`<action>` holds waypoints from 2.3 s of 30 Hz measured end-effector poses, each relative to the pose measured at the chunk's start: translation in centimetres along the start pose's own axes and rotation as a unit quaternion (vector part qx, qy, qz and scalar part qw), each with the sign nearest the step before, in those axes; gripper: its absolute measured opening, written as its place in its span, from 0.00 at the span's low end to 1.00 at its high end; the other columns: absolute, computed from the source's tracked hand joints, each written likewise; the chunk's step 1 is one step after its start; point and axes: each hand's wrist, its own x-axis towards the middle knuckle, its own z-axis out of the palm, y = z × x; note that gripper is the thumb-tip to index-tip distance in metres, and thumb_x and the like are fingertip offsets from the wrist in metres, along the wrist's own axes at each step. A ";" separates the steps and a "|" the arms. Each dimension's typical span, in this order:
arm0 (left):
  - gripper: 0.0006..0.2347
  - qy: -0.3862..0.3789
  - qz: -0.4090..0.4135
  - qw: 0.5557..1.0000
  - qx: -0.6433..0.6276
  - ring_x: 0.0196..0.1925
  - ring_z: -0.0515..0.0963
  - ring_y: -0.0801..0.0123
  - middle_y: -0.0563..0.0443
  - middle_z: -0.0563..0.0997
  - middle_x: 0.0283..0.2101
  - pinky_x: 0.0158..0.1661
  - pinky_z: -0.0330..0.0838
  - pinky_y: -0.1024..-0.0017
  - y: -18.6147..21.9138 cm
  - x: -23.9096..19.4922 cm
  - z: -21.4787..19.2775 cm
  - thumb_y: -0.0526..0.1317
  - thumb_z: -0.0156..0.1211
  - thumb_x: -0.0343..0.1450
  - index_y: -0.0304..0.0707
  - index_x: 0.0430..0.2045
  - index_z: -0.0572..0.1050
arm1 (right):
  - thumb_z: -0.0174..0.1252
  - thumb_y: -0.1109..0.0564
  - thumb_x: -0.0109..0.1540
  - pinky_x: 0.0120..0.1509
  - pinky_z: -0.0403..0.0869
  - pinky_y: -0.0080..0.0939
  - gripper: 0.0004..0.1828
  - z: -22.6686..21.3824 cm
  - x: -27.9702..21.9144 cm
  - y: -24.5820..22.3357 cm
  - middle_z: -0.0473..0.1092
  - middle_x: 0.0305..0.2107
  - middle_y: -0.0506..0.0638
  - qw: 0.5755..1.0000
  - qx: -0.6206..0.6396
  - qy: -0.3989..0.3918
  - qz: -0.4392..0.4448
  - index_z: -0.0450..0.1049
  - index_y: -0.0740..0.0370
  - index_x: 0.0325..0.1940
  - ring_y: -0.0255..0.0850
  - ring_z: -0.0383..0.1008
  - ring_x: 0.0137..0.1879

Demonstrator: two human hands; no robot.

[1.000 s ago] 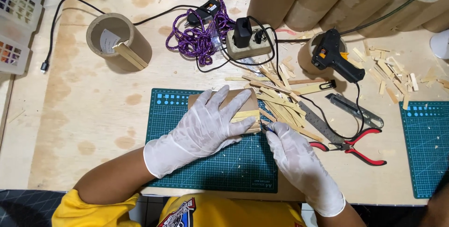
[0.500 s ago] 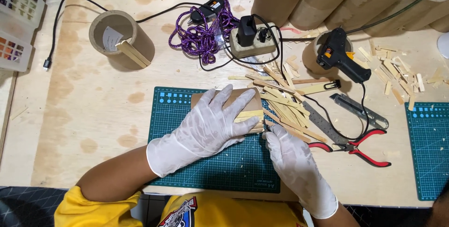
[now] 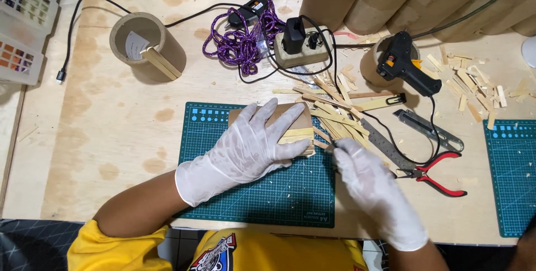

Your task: The person is using a hot glue gun to attach small wooden sticks to a cardboard tube to cover its surface.

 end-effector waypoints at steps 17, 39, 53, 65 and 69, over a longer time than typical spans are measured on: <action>0.30 -0.049 0.007 0.999 -0.004 0.67 0.69 0.40 0.41 0.69 0.69 0.60 0.59 0.34 -0.6 -0.7 -3.5 0.69 0.38 0.72 0.54 0.59 0.71 | 0.53 0.37 0.66 0.49 0.72 0.54 0.19 9.7 0.7 4.2 0.73 0.39 0.49 0.944 0.266 -0.060 0.187 0.74 0.50 0.51 0.51 0.74 0.46; 0.09 0.144 -0.228 0.899 -0.344 0.53 0.85 0.54 0.47 0.85 0.49 0.55 0.76 0.56 -1.6 -3.2 -6.8 0.40 0.62 0.73 0.43 0.45 0.80 | 0.62 0.50 0.64 0.60 0.75 0.53 0.15 10.8 5.0 4.1 0.76 0.45 0.49 0.817 0.501 -0.105 0.266 0.77 0.44 0.55 0.51 0.77 0.56; 0.10 0.019 -0.156 0.950 -0.269 0.40 0.84 0.51 0.49 0.81 0.30 0.45 0.76 0.58 -3.1 4.9 -3.8 0.45 0.48 0.79 0.45 0.33 0.75 | 0.61 0.62 0.64 0.50 0.75 0.39 0.13 0.5 5.4 9.0 0.77 0.37 0.52 0.575 0.719 -0.028 0.389 0.82 0.54 0.52 0.34 0.72 0.44; 0.08 0.168 -0.144 0.961 -0.164 0.30 0.74 0.48 0.46 0.73 0.27 0.39 0.68 0.56 -3.9 4.2 -4.9 0.39 0.46 0.79 0.37 0.33 0.71 | 0.46 0.41 0.71 0.55 0.68 0.73 0.32 12.3 4.1 11.7 0.63 0.59 0.69 0.858 0.352 -0.146 0.345 0.61 0.55 0.77 0.71 0.65 0.58; 0.08 0.170 -0.159 0.959 -0.164 0.30 0.73 0.50 0.47 0.73 0.28 0.37 0.66 0.57 -4.5 4.3 -5.1 0.40 0.46 0.80 0.38 0.34 0.71 | 0.45 0.43 0.70 0.67 0.63 0.67 0.35 11.0 4.7 13.1 0.59 0.57 0.72 0.810 0.447 -0.172 0.339 0.56 0.60 0.78 0.69 0.62 0.64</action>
